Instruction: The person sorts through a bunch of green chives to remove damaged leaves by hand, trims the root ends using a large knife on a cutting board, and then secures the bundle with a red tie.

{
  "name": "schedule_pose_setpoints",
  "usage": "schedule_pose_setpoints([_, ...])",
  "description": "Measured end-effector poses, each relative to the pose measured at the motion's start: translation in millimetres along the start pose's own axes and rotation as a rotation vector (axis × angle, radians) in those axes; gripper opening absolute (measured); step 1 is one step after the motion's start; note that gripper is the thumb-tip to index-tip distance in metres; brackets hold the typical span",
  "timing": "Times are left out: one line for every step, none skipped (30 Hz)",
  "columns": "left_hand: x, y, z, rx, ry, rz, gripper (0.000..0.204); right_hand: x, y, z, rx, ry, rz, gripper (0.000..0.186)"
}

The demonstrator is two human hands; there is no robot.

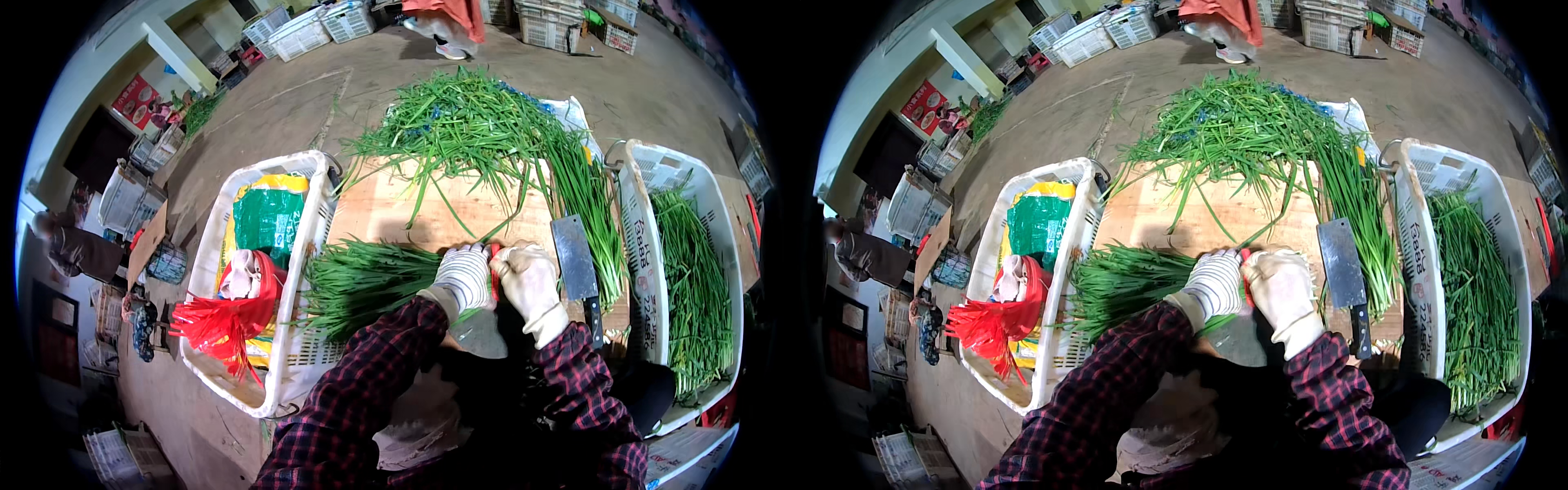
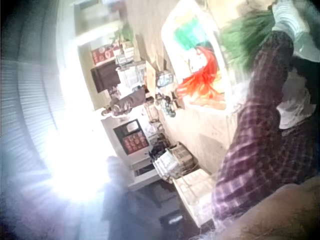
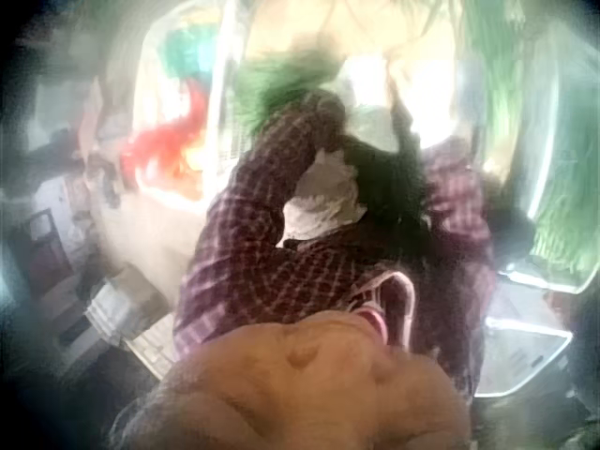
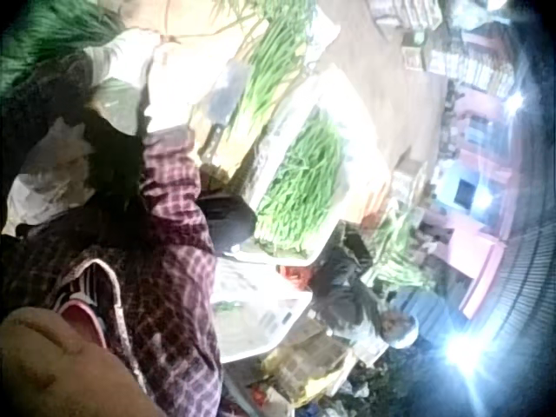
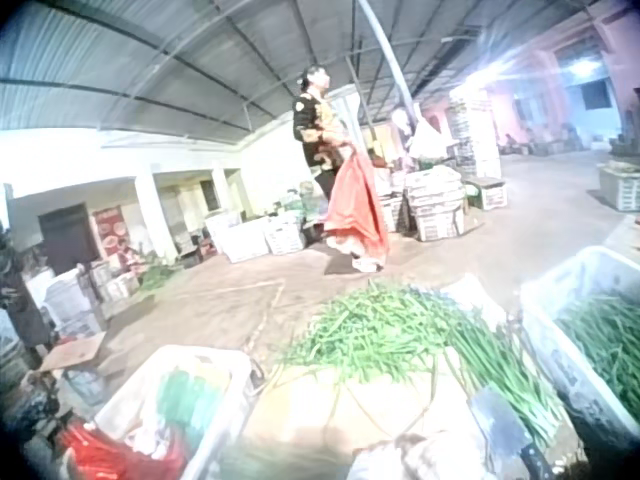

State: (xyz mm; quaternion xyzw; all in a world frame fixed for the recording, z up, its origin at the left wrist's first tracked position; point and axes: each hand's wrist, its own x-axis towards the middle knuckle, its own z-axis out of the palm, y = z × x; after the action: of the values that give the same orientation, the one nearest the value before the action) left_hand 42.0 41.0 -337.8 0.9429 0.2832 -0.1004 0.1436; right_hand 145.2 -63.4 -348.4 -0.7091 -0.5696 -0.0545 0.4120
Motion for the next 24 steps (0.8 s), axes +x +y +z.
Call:
schedule_pose_setpoints([3.9, 0.1, -1.2, -0.006, -0.024, 0.024, 0.098, -2.4, 12.5, 10.2, 0.153, -0.034, 0.261, 0.016])
schedule_pose_setpoints([7.9, 0.3, -3.8, -0.013, -0.047, 0.053, 0.099, -5.0, 29.3, 19.2, 0.152, -0.050, 0.318, 0.018])
schedule_pose_setpoints([10.8, -1.2, -6.5, -0.009, -0.106, 0.036, 0.101, -2.0, 31.6, 23.7, 0.138, -0.027, 0.301, 0.018])
schedule_pose_setpoints([16.3, -7.3, -12.7, -0.085, -0.130, 0.057, 0.103, 1.7, 34.5, 27.3, 0.122, -0.003, 0.286, 0.019])
schedule_pose_setpoints([24.3, -11.2, -13.6, -0.171, -0.217, 0.053, 0.101, 3.4, 41.4, 31.0, 0.151, -0.058, 0.352, 0.019])
schedule_pose_setpoints([31.4, -18.6, -13.3, -0.254, -0.295, 0.046, 0.100, 7.8, 45.9, 34.8, 0.182, -0.109, 0.409, 0.020])
schedule_pose_setpoints([40.6, -38.8, 3.2, -0.469, -0.268, 0.075, 0.096, 12.0, 42.2, 35.7, 0.262, -0.132, 0.476, 0.020])
schedule_pose_setpoints([47.8, -56.5, 16.6, -0.685, -0.236, 0.107, 0.093, 14.6, 42.8, 39.7, 0.222, -0.145, 0.448, 0.019])
schedule_pose_setpoints([46.5, -59.0, 14.3, -0.757, -0.257, 0.149, 0.072, 15.6, 39.7, 34.7, 0.228, -0.148, 0.442, 0.019])
schedule_pose_setpoints([52.8, -62.8, 17.8, -0.952, -0.289, 0.120, 0.066, 16.8, 36.1, 29.9, 0.235, -0.151, 0.435, 0.018])
schedule_pose_setpoints([62.4, -69.9, 23.0, -1.147, -0.318, 0.087, 0.060, 16.2, 38.5, 30.1, 0.247, -0.148, 0.442, 0.018])
schedule_pose_setpoints([64.0, -69.4, 19.8, -1.341, -0.349, 0.052, 0.054, 14.8, 41.3, 30.1, 0.259, -0.144, 0.450, 0.018])
schedule_pose_setpoints([57.7, -57.0, 19.0, -1.468, -0.252, -0.025, 0.045, 13.4, 43.5, 30.2, 0.272, -0.141, 0.457, 0.017])
schedule_pose_setpoints([69.7, -57.5, 17.4, -0.893, -0.133, 0.143, 0.044, 12.5, 44.9, 30.2, 0.274, -0.119, 0.464, 0.017])
schedule_pose_setpoints([72.1, -55.9, 29.2, -1.047, -0.086, 0.064, 0.043, 12.9, 44.1, 31.9, 0.273, -0.125, 0.480, 0.018])
schedule_pose_setpoints([72.9, -55.3, 39.0, -1.200, -0.033, -0.016, 0.041, 14.7, 43.9, 32.9, 0.271, -0.130, 0.492, 0.018])
schedule_pose_setpoints([73.6, -60.8, 45.5, -1.179, -0.031, -0.031, 0.040, 15.0, 44.5, 36.6, 0.274, -0.135, 0.469, 0.018])
schedule_pose_setpoints([75.3, -60.9, 48.7, -1.164, -0.039, -0.035, 0.039, 14.4, 47.2, 36.9, 0.265, -0.137, 0.453, 0.019])
schedule_pose_setpoints([69.2, -51.7, 37.4, -1.040, -0.007, -0.065, 0.036, 14.9, 47.0, 33.1, 0.232, -0.157, 0.461, 0.019])
schedule_pose_setpoints([64.8, -43.8, 29.9, -1.055, -0.013, -0.120, 0.036, 10.7, 54.6, 36.2, 0.228, -0.133, 0.441, 0.019])
schedule_pose_setpoints([62.7, -42.7, 26.9, -0.975, 0.023, -0.095, 0.036, 12.3, 50.2, 32.3, 0.246, -0.128, 0.430, 0.018])
schedule_pose_setpoints([60.2, -41.4, 23.8, -0.895, 0.059, -0.070, 0.036, 13.9, 45.0, 28.7, 0.264, -0.124, 0.419, 0.017])
schedule_pose_setpoints([54.9, -40.3, 22.1, -0.656, 0.096, -0.108, 0.036, 15.0, 43.3, 30.2, 0.243, -0.140, 0.416, 0.016])
schedule_pose_setpoints([40.4, -20.2, -2.2, -0.421, 0.119, -0.125, 0.037, 12.6, 46.7, 26.7, 0.206, -0.149, 0.429, 0.015])
